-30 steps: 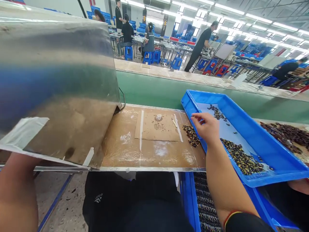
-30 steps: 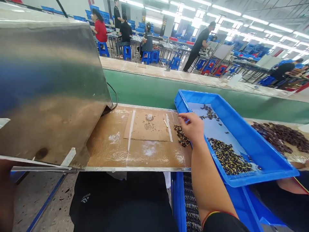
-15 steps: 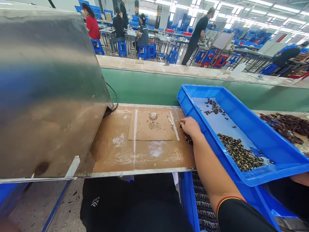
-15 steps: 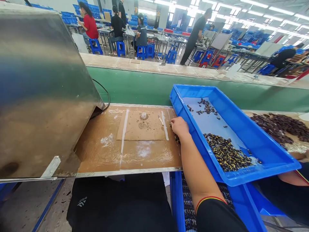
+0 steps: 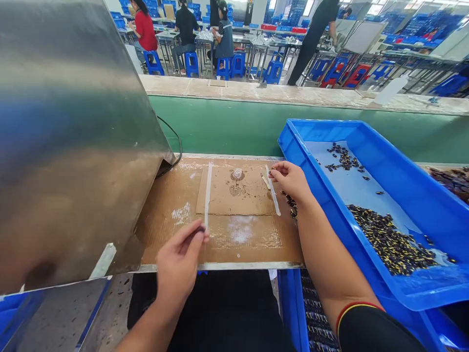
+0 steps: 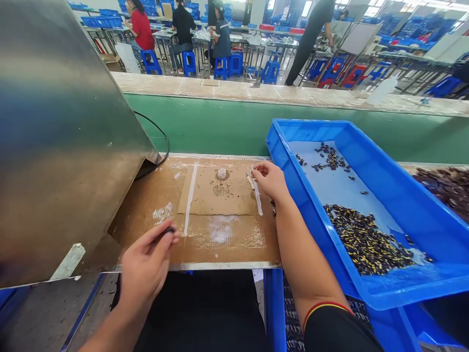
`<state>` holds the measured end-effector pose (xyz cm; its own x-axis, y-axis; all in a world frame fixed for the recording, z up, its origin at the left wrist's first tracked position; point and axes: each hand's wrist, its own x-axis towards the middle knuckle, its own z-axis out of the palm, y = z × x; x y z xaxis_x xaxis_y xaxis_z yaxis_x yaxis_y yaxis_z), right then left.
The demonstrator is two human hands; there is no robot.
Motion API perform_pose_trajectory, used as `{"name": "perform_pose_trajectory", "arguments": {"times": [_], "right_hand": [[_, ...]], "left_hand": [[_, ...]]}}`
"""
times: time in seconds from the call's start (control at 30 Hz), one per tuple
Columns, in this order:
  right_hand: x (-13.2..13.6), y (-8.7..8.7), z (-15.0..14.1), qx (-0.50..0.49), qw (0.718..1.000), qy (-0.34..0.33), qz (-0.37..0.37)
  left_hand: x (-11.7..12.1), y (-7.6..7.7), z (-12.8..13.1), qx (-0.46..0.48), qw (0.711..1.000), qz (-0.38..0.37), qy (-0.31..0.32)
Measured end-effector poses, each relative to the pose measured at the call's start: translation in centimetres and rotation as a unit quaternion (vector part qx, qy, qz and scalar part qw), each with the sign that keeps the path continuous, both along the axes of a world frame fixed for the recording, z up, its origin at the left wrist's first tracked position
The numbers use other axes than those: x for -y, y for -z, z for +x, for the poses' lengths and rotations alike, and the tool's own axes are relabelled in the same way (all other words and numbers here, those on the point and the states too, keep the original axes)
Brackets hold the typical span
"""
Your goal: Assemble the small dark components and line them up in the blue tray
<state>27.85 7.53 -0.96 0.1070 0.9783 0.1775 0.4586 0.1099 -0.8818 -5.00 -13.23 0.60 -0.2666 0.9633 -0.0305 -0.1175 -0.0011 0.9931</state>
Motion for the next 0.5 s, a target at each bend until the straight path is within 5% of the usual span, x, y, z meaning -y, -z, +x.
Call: {"name": "perform_pose_trajectory", "arguments": {"times": [0.2,0.5], "right_hand": [[-4.1,0.5,-4.8,-0.123,0.991,-0.043,0.0],[-5.5,4.7,-6.1,-0.102,0.989,0.027,0.102]], "left_hand": [[-9.0,1.4,4.1,0.13,0.989,-0.056,0.054],[-15.1,2.0,5.3,0.059,0.995,0.044,0.072]]}}
